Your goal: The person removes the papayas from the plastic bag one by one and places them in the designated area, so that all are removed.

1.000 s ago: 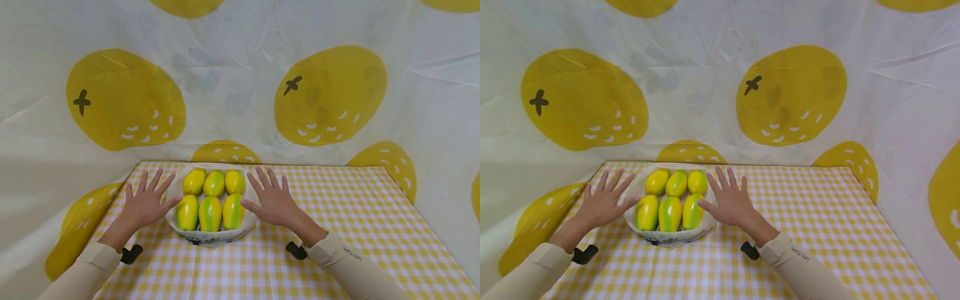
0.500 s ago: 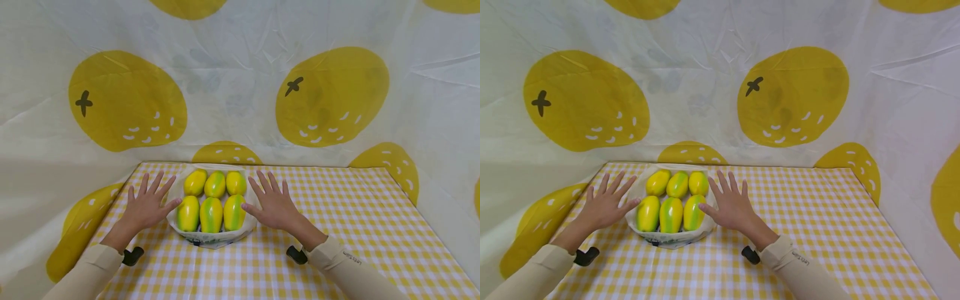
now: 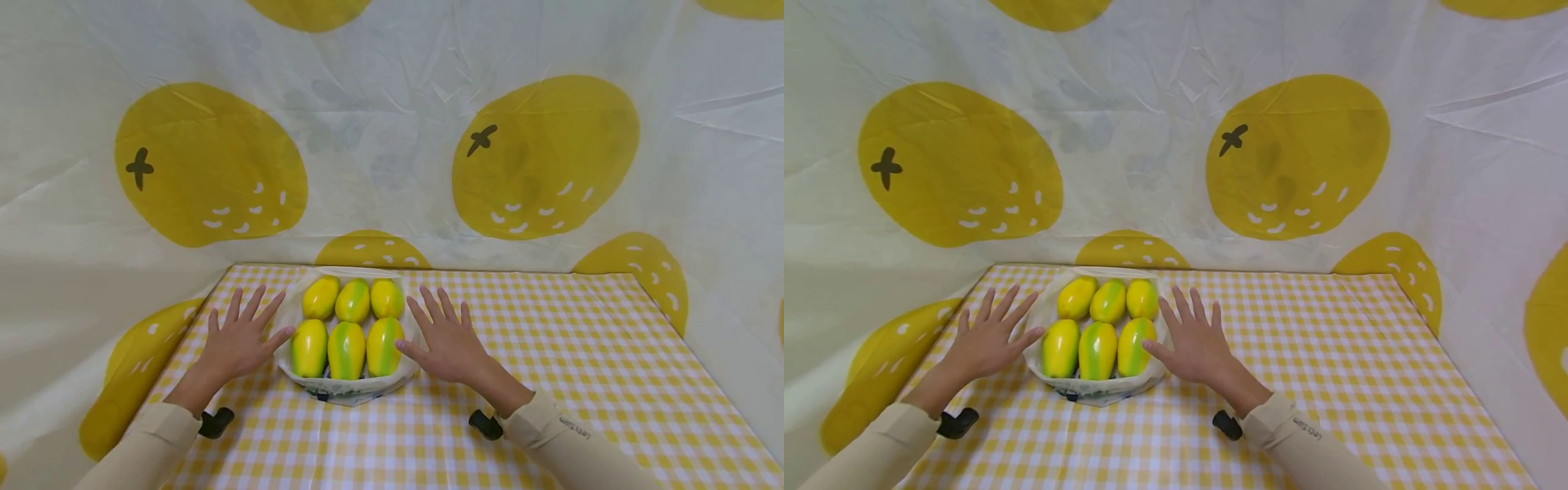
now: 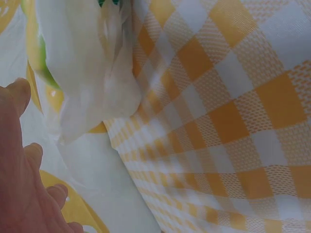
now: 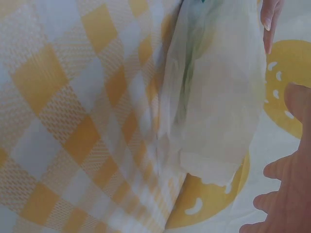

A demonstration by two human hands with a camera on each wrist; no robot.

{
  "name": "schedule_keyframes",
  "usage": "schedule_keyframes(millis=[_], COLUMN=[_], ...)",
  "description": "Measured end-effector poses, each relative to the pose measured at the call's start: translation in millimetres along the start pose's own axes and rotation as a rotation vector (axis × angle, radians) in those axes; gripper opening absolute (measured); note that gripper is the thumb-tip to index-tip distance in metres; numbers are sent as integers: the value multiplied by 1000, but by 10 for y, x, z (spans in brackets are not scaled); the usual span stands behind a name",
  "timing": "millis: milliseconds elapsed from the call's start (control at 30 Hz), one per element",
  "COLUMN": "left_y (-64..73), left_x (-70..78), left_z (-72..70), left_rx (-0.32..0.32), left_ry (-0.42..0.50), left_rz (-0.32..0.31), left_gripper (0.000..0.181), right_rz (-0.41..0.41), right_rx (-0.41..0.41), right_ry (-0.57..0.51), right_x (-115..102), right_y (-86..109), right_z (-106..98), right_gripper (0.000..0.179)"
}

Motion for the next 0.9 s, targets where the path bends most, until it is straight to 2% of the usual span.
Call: schedule_keyframes(millis=[333,900], left_y=[3,-49], left_x=[-65,-56], left_z=[70,166], left_rx=[-7,20], left_ry=[13,55], left_rz=[-6,49], left_gripper=[81,75], right_rz=[-10,-28], right_rx=[6,0], right_ry=[13,-40], right_x=[17,-11], right_y=[-16,-13], right_z=[81,185], right_gripper=[84,85])
Point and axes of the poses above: each hand's wrist, its own y-axis away from the middle knuckle, its own z-axis out of the palm, x = y × z, the point moved 6 cm from there along -y, towards the middle knuckle, and after that the axes turned 13 degrees about -x, right-handed, at the moved point
